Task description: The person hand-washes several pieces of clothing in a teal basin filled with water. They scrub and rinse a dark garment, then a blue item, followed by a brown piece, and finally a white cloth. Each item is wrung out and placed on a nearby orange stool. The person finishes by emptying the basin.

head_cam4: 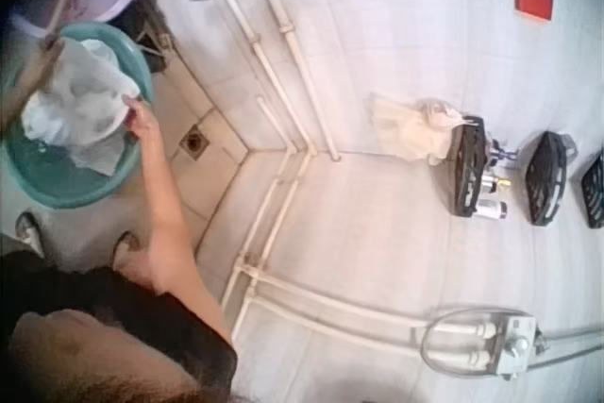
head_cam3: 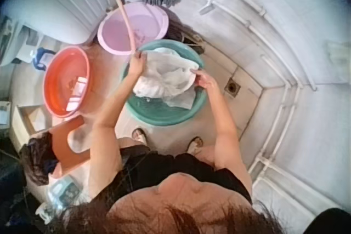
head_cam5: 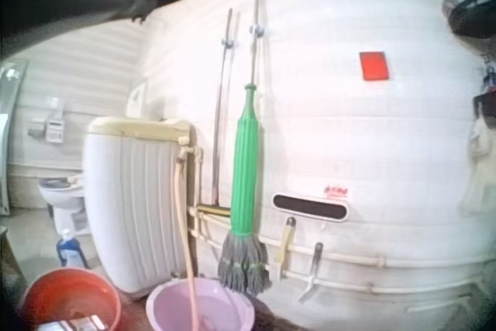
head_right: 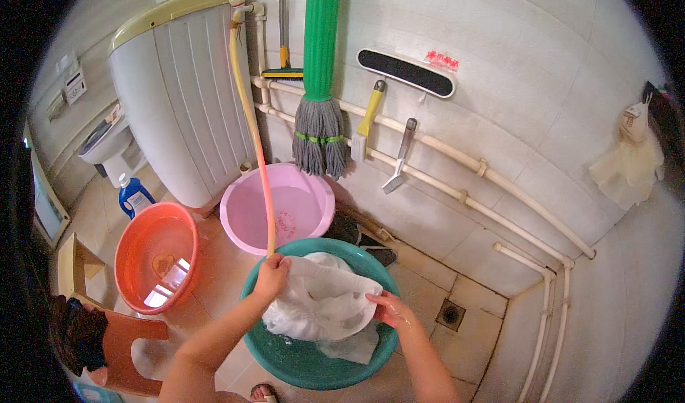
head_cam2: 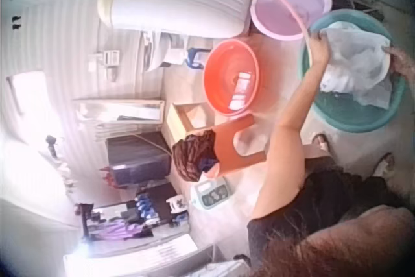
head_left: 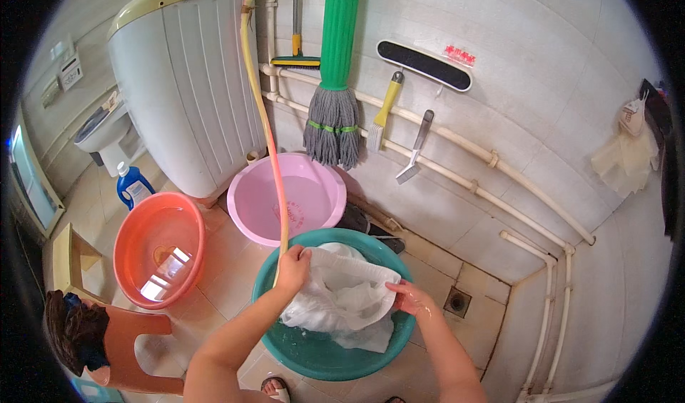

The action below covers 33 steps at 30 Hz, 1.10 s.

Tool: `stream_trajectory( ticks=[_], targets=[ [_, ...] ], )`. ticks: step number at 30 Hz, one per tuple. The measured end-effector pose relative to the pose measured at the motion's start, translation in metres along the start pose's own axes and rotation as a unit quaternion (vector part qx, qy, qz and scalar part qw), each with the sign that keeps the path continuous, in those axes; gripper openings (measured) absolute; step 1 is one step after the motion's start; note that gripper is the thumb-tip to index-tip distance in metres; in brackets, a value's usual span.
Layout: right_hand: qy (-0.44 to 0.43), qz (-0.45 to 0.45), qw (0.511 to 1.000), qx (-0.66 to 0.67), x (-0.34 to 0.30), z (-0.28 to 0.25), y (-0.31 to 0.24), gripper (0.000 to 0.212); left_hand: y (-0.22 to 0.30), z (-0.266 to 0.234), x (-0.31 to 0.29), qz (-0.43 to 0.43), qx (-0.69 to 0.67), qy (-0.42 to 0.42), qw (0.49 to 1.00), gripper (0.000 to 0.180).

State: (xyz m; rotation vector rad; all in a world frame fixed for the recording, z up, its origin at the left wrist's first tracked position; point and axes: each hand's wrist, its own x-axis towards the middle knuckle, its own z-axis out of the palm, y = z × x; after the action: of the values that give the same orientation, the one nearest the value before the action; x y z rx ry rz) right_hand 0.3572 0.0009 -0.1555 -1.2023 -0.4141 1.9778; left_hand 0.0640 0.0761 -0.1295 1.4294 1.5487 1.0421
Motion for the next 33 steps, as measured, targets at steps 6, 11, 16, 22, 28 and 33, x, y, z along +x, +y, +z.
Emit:
stream_trajectory(
  ticks=[6, 11, 16, 22, 28, 33],
  targets=[
    [-0.090, -0.088, 0.979, 0.161, -0.006, -0.021, -0.023, 0.032, 0.082, -0.041, -0.004, 0.048, 0.010, -0.051, 0.998, 0.020],
    [0.303, -0.414, 0.843, -0.161, -0.069, 0.041, -0.062, 0.016, 0.140, -0.077, -0.007, 0.087, -0.049, -0.002, 0.995, 0.021],
    [0.347, -0.642, 0.592, -0.342, -0.084, 0.061, -0.084, 0.015, 0.124, -0.082, -0.002, 0.149, -0.015, 0.025, 0.988, 0.014],
    [0.309, -0.207, 0.816, -0.442, -0.025, 0.040, -0.027, 0.019, 0.043, -0.020, -0.021, 0.202, 0.314, -0.214, 0.903, 0.080],
    [0.176, -0.276, 0.658, -0.678, 0.050, 0.017, 0.077, 0.060, -0.031, 0.031, -0.043, 0.213, 0.506, -0.357, 0.756, 0.111],
    [0.129, -0.240, 0.596, -0.755, 0.072, 0.010, 0.113, 0.060, -0.071, 0.059, -0.043, 0.178, 0.526, -0.329, 0.764, 0.090]
  ],
)
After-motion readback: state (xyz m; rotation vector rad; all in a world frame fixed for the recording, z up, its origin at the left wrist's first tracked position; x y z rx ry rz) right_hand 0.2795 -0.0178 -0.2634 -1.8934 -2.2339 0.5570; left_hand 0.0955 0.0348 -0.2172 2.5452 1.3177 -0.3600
